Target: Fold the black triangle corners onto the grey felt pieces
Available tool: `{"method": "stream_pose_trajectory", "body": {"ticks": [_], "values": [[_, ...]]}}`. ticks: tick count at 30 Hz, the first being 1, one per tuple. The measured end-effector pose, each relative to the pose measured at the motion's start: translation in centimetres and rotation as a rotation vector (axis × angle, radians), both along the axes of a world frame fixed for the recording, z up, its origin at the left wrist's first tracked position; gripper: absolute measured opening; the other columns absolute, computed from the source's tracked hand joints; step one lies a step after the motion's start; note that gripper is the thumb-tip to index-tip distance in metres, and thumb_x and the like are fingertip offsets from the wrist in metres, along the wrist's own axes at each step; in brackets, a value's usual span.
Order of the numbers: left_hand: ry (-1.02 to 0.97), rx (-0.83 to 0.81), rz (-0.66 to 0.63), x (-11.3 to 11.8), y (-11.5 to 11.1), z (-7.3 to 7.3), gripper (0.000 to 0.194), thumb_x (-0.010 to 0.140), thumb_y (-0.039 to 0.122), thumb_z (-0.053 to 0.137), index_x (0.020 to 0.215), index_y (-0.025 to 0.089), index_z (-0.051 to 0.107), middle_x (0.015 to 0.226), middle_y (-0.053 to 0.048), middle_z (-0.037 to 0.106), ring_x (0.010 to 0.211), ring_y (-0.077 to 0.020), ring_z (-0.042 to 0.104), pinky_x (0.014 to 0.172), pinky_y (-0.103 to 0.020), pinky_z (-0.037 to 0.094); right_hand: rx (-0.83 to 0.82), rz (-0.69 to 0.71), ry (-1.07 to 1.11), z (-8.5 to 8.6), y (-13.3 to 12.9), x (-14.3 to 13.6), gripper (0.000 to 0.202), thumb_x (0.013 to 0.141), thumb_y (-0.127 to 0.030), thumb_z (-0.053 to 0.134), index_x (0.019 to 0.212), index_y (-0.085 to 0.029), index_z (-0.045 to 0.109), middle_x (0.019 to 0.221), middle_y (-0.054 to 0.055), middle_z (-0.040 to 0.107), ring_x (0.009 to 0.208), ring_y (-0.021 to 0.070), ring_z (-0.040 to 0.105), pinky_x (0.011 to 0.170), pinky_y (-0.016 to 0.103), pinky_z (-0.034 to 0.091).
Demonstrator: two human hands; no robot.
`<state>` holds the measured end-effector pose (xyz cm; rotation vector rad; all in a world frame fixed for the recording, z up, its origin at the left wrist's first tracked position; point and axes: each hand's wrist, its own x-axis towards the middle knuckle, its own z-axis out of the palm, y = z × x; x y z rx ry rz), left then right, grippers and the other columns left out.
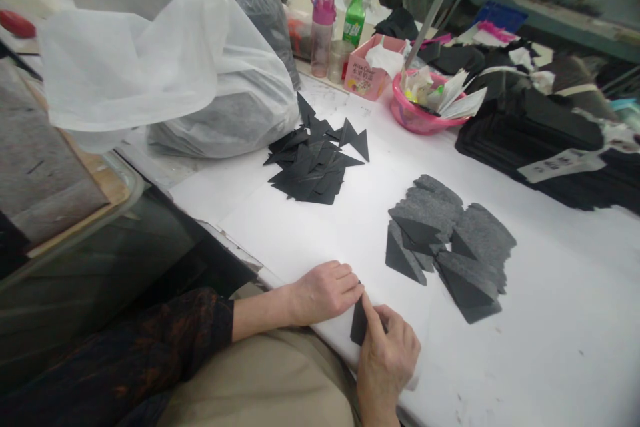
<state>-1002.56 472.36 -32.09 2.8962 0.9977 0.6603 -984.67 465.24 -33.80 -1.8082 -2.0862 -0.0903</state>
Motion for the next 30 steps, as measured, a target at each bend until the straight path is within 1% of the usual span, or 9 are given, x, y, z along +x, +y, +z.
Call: {"method": "stream_pose_trajectory", "body": {"ticks": [15,25,27,30], "values": [[0.016,-0.003,0.014,0.1,0.1,0.2,0.015,0.097,0.013,0.044,0.093,0.013,0.059,0.079,-0.005,0.056,0.076,-0.0181,0.053,0.065,-0.032,0.044,0.005,0.018,0.013,-0.2,0.0,0.1,0.036,0.097,-0.024,0.041,0.124,-0.034,0.062,0.096,0.007,0.062,0.088,0.021,0.051,0.082,0.039,0.036],[0.011,-0.008,0.025,0.2,0.0,-0.4,0.014,0.096,0.014,0.046,0.096,0.013,0.06,0.08,-0.005,0.056,0.078,-0.0187,0.053,0.067,-0.032,0.044,-0.008,0.011,0.024,-0.4,-0.1,0.2,0.034,0.097,-0.024,0.041,0.119,-0.033,0.065,0.096,0.007,0.062,0.09,0.0222,0.05,0.084,0.039,0.035],[0.013,-0.012,0.025,0.2,0.2,-0.7,0.014,0.097,0.014,0.046,0.097,0.013,0.06,0.083,-0.006,0.058,0.08,-0.0191,0.053,0.067,-0.032,0.044,-0.016,0.002,0.019,-0.3,0.1,-0.1,0.034,0.096,-0.024,0.041,0.119,-0.033,0.065,0.096,0.007,0.061,0.09,0.0226,0.05,0.084,0.039,0.035],[0.015,0.014,0.004,-0.1,0.8,-1.0,0.014,0.097,0.013,0.045,0.097,0.011,0.059,0.096,-0.009,0.06,0.092,-0.0213,0.055,0.073,-0.033,0.045,-0.028,-0.028,0.005,-0.1,0.7,-0.8,0.034,0.096,-0.023,0.043,0.12,-0.032,0.065,0.094,0.007,0.061,0.089,0.0225,0.049,0.083,0.038,0.036]]}}
